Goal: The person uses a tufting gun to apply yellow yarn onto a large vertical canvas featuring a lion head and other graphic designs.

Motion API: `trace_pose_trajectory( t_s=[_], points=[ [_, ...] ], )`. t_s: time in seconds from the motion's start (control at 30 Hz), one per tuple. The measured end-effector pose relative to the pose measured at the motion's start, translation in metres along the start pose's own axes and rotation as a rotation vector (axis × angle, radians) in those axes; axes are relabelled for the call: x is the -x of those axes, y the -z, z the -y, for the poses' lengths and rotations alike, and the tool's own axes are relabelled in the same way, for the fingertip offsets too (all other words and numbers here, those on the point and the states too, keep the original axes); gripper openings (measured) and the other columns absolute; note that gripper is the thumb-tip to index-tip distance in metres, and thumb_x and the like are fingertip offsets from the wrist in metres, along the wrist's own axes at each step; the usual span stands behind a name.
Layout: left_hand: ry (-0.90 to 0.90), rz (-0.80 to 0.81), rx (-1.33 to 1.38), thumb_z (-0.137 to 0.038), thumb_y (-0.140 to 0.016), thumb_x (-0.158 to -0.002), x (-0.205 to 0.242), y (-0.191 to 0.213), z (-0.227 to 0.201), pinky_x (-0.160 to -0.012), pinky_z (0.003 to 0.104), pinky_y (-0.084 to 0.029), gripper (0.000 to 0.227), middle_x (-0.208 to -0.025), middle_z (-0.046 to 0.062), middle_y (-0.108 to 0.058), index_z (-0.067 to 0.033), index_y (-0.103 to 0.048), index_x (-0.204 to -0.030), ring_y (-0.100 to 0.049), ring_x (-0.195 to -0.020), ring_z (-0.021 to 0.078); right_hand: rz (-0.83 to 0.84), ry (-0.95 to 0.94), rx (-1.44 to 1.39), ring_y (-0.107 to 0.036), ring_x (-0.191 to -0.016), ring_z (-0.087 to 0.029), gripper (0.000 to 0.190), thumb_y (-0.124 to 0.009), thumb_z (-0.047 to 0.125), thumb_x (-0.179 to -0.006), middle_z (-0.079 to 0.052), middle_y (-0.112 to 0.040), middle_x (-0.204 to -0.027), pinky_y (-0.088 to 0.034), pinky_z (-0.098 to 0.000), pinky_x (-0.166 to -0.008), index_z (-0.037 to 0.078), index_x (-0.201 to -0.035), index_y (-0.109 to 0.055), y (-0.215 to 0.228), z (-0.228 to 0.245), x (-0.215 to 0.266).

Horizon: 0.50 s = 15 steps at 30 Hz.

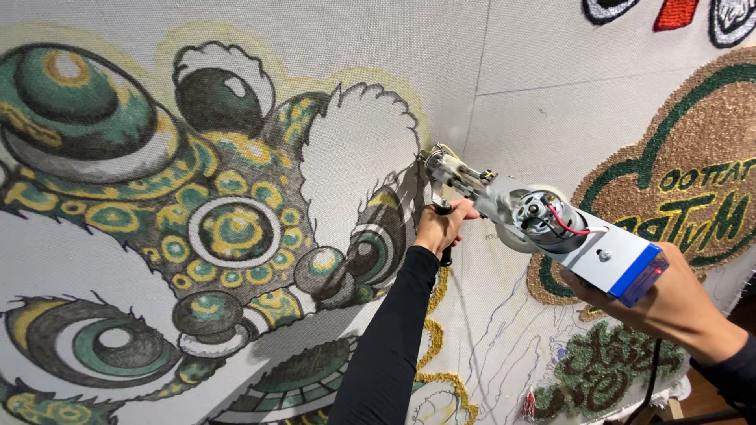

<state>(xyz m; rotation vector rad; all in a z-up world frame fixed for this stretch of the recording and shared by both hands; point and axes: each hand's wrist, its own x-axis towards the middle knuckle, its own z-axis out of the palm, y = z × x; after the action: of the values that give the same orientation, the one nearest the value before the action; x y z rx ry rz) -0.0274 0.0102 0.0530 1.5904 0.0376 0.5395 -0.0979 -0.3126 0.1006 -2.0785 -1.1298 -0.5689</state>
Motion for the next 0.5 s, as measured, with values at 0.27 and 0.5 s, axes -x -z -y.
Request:
trace_pose_trajectory(
  t_s=[0.27, 0.5],
  points=[
    [-0.035, 0.022, -0.021, -0.032, -0.066, -0.096, 0.001, 0.006, -0.003, -0.04, 0.031, -0.041, 0.03, -0.085, 0.001, -0.074, -0.0046, -0.079, -0.095, -0.052, -0.048, 0.0107, -0.02, 0.001, -0.072, -0.071, -0.07, -0.014, 0.041, -0.083, 0.028, -0.074, -0.002, -0.076, -0.085, -0.058, -0.0299, -0.062, 0.008, -0.109, -0.074, -0.005, -0.001, 0.002],
    [0.022, 0.003, 0.018, -0.032, -0.069, -0.093, 0.01, 0.012, -0.01, -0.04, 0.029, -0.039, 0.027, -0.086, 0.0, -0.076, -0.0092, -0.079, -0.103, -0.048, -0.045, 0.0092, -0.095, -0.026, -0.186, -0.069, -0.073, -0.013, 0.044, -0.08, 0.029, -0.077, -0.005, -0.073, -0.092, -0.057, -0.0312, -0.063, 0.005, -0.113, -0.068, -0.012, 0.01, 0.005]
  ],
)
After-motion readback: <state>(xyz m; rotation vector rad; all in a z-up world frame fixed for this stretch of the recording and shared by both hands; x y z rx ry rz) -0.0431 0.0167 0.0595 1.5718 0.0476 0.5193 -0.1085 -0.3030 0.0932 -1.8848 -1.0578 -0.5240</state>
